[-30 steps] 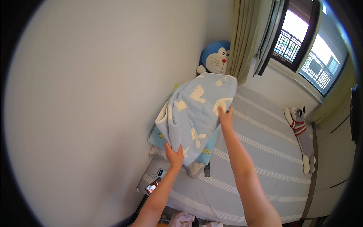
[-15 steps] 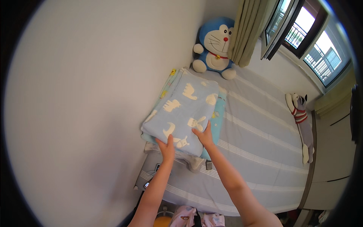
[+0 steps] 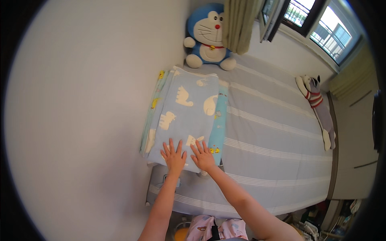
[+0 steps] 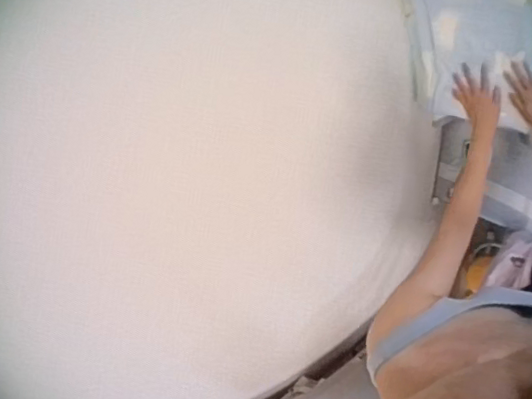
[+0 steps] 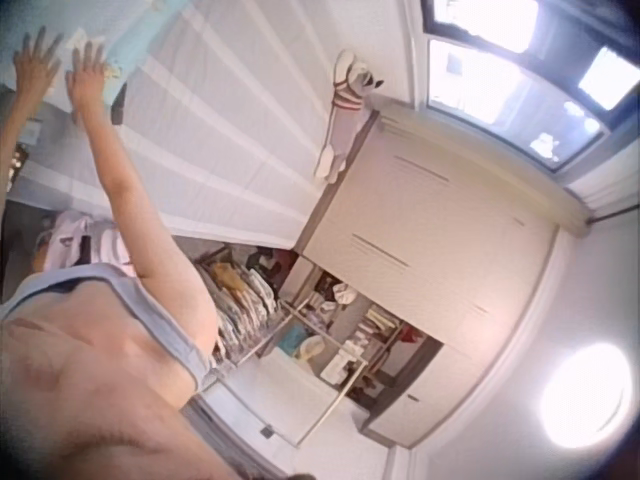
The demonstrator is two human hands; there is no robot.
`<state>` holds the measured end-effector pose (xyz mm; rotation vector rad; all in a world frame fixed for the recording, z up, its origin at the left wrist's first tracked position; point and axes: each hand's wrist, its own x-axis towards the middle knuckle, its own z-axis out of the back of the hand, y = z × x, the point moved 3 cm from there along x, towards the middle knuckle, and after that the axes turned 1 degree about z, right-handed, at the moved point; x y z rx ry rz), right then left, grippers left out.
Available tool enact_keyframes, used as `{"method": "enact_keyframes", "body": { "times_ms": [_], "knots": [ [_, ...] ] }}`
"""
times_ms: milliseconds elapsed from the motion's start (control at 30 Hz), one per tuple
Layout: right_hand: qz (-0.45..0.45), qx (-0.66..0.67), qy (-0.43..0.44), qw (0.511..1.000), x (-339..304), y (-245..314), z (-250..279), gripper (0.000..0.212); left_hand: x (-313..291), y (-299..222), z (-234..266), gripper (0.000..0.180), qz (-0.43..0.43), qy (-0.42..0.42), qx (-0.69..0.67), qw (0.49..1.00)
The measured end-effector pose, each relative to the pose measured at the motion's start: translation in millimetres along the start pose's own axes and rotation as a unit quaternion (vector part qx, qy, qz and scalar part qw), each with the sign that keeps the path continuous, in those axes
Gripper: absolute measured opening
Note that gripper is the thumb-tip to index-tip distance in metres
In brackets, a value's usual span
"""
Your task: The person spreads out blankets on a bed and folds them one by one, placing the folded items in a stack.
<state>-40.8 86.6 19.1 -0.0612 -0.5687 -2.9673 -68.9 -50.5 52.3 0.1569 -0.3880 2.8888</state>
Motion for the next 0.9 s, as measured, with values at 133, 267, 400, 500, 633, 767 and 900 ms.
{"method": "enact_keyframes", "body": {
  "times_ms": [133, 267, 400, 500, 633, 767, 900],
  "knots": [
    [0.023, 0.050, 0.139, 0.989, 8.9, -9.3, -12.0, 0.050, -9.4, 31.5, -52.9, 0.056, 0.022, 0.065, 0.050, 0.996],
    [0.045, 0.102, 0.123, 0.986, -22.5, -27.4, -5.2, 0.046, -9.9, 19.7, -51.7, 0.056, 0.003, 0.091, 0.045, 0.995],
    [-0.053, 0.190, 0.141, 0.970, -92.5, -41.0, 13.8, 0.041, -44.7, 7.4, -46.2, 0.058, 0.102, 0.067, 0.080, 0.989],
    [-0.161, 0.191, 0.126, 0.960, -179.2, -80.0, 20.0, 0.040, -96.7, -21.9, -51.8, 0.059, 0.107, 0.018, -0.003, 0.994],
    [-0.289, 0.226, 0.011, 0.930, -305.7, -138.8, 51.6, 0.033, -171.5, -125.4, -47.8, 0.058, -0.045, 0.009, -0.021, 0.999],
    [-0.413, 0.243, -0.051, 0.876, -444.4, -182.5, 99.8, 0.030, -243.4, -250.9, -67.7, 0.058, -0.201, 0.226, -0.209, 0.930],
    [-0.506, 0.251, -0.164, 0.809, -602.8, -199.3, 151.6, 0.032, -334.8, -390.5, -75.9, 0.060, -0.344, 0.466, -0.237, 0.780]
  ]
}}
